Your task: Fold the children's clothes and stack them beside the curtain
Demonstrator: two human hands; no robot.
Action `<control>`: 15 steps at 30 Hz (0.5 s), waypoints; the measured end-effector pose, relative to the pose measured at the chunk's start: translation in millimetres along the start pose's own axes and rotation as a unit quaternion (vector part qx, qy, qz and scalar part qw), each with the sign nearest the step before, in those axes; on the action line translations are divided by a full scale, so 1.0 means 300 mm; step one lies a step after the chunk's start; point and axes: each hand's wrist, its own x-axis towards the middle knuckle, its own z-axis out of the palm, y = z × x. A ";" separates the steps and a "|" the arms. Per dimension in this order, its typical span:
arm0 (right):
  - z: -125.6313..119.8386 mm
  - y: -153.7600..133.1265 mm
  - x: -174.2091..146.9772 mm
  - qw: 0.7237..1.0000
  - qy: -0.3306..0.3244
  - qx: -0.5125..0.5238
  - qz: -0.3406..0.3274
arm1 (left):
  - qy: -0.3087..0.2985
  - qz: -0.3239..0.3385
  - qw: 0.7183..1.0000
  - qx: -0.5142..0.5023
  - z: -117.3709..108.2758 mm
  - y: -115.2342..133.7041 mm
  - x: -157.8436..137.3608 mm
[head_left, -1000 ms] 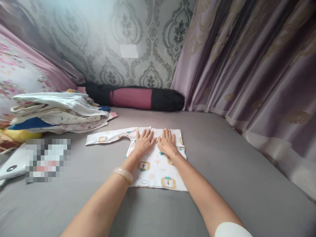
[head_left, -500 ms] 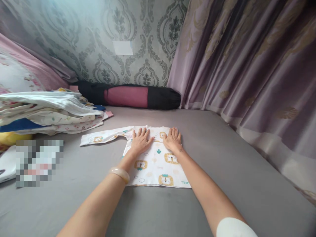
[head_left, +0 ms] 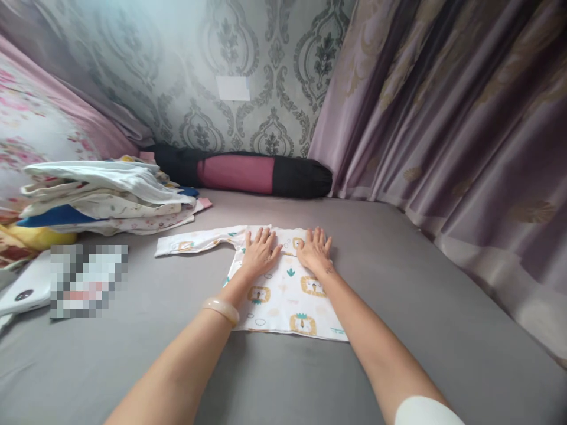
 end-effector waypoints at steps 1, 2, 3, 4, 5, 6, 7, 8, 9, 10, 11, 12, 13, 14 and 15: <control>0.001 -0.019 -0.003 1.000 0.000 0.009 -0.016 | -0.008 0.004 1.000 0.000 -0.005 0.003 0.000; 0.003 -0.039 -0.005 0.999 -0.005 0.021 -0.030 | -0.021 0.007 1.000 0.000 -0.010 0.006 0.000; 0.008 -0.057 -0.008 0.999 -0.015 0.033 -0.038 | -0.035 0.008 0.999 -0.001 -0.015 0.007 0.002; 0.014 -0.073 -0.009 0.998 -0.026 0.043 -0.040 | -0.049 0.007 0.999 -0.002 -0.018 0.008 0.004; 0.022 -0.086 -0.010 0.998 -0.032 0.049 -0.038 | -0.061 0.007 0.998 -0.002 -0.020 0.008 0.006; 0.030 -0.095 -0.010 0.998 -0.032 0.049 -0.036 | -0.070 0.007 0.997 -0.002 -0.021 0.006 0.009; 0.038 -0.099 -0.010 0.998 -0.028 0.047 -0.036 | -0.077 0.008 0.997 -0.002 -0.020 0.005 0.011; 0.045 -0.101 -0.008 0.998 -0.024 0.043 -0.036 | -0.082 0.009 0.997 -0.002 -0.017 0.003 0.012; 0.052 -0.099 -0.006 0.998 -0.021 0.039 -0.036 | -0.083 0.009 0.997 -0.001 -0.014 0.001 0.013; 0.057 -0.096 -0.003 0.999 -0.019 0.037 -0.035 | -0.082 0.009 0.997 0.000 -0.011 -0.001 0.013; 0.060 -0.093 -0.001 0.999 -0.019 0.036 -0.035 | -0.081 0.008 0.997 -0.001 -0.009 -0.002 0.014; 0.060 -0.090 0.001 0.999 -0.019 0.036 -0.035 | -0.081 0.007 0.997 -0.003 -0.009 -0.002 0.014; 0.059 -0.089 0.002 0.999 -0.021 0.037 -0.034 | -0.083 0.005 0.997 -0.008 -0.010 -0.001 0.015; 0.055 -0.090 0.002 0.998 -0.025 0.038 -0.031 | -0.087 0.002 0.996 -0.017 -0.015 0.000 0.017; 0.050 -0.095 0.000 0.998 -0.027 0.040 -0.027 | -0.093 -0.004 0.995 -0.028 -0.022 0.001 0.019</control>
